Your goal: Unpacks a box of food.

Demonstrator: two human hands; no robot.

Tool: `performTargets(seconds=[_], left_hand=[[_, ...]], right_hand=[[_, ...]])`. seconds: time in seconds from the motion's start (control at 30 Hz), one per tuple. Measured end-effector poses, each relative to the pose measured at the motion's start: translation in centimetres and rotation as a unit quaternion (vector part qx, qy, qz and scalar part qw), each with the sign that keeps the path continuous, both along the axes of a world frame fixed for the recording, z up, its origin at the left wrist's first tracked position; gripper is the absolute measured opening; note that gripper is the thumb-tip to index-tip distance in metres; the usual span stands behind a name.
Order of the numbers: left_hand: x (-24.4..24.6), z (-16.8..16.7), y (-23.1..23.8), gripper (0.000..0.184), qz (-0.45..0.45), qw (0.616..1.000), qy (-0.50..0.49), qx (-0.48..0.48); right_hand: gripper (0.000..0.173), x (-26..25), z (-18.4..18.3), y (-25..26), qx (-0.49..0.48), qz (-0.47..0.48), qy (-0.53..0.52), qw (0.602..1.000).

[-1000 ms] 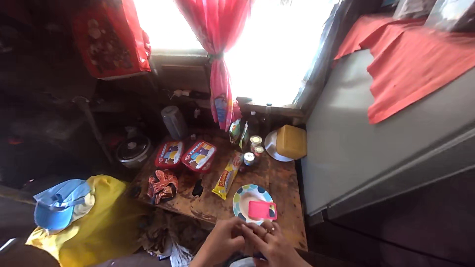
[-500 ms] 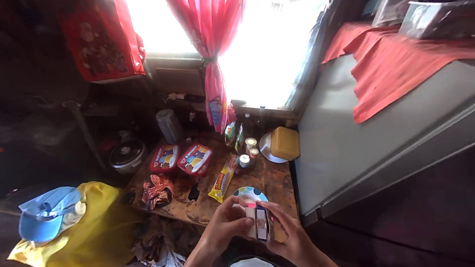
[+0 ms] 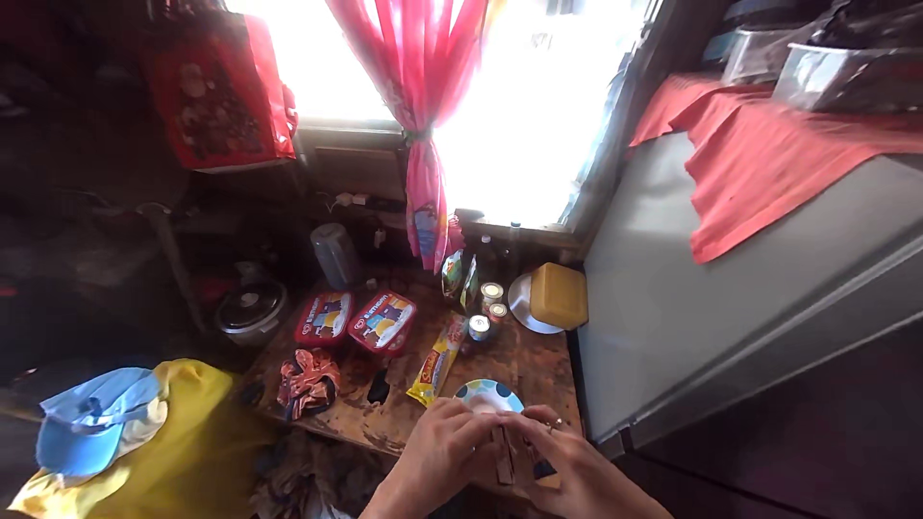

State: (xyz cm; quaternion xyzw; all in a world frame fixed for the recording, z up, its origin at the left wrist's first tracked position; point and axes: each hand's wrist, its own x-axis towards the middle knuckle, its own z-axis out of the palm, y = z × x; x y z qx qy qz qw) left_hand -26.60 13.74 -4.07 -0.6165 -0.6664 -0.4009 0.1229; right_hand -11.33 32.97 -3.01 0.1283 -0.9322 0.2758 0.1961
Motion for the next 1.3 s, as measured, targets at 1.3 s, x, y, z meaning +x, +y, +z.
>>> performTargets(seconds=[1.3], left_hand=[[2.3, 0.1, -0.3, 0.03, 0.031, 0.999, -0.044, 0.002]], right_hand=[[0.061, 0.0, -0.4, -1.2, -0.048, -0.101, 0.079, 0.991]])
